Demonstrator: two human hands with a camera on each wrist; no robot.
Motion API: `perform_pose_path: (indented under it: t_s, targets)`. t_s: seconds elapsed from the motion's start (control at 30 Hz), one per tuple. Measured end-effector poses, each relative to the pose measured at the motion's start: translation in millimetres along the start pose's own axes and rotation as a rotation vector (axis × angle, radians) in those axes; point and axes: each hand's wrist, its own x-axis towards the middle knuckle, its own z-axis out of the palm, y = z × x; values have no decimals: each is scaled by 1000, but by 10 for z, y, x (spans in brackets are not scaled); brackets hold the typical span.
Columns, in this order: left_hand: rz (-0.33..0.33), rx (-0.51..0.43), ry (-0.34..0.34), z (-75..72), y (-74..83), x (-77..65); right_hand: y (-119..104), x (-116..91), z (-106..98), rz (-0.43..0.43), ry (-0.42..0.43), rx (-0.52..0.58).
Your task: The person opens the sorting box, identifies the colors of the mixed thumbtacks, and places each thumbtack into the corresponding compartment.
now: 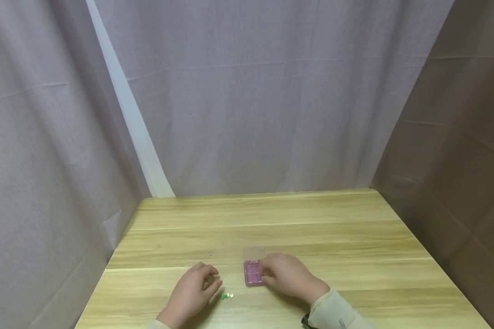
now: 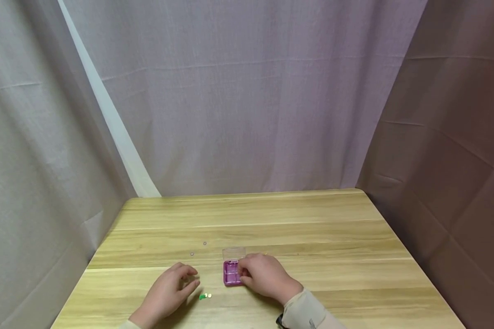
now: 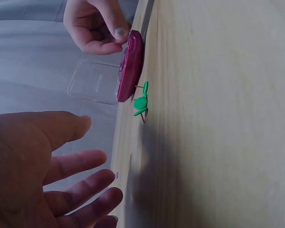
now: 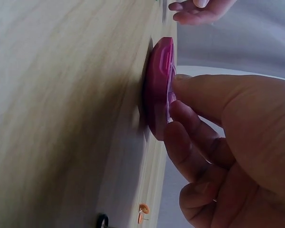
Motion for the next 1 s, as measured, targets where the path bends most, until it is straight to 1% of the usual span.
perform_pose_path:
  t_s: [0.2, 0.33, 0.5, 0.73, 0.9, 1.0]
  targets:
    - [-3, 4, -2, 1, -10, 22, 35, -49, -47, 31, -5, 32]
    - [-5, 2, -12, 2, -21, 19, 91, -107, -76, 55, 4, 14]
    - [-7, 7, -18, -1, -28, 6, 166, -212, -120, 62, 7, -9]
    - [-17, -4, -20, -6, -30, -1, 252, -378, -205, 81, 22, -11]
    - [-19, -10, -20, -3, -32, -14, 301, -506, -239, 103, -10, -9]
    - [-16, -11, -15, -3, -33, -17, 308, -576, -247, 109, -28, 11]
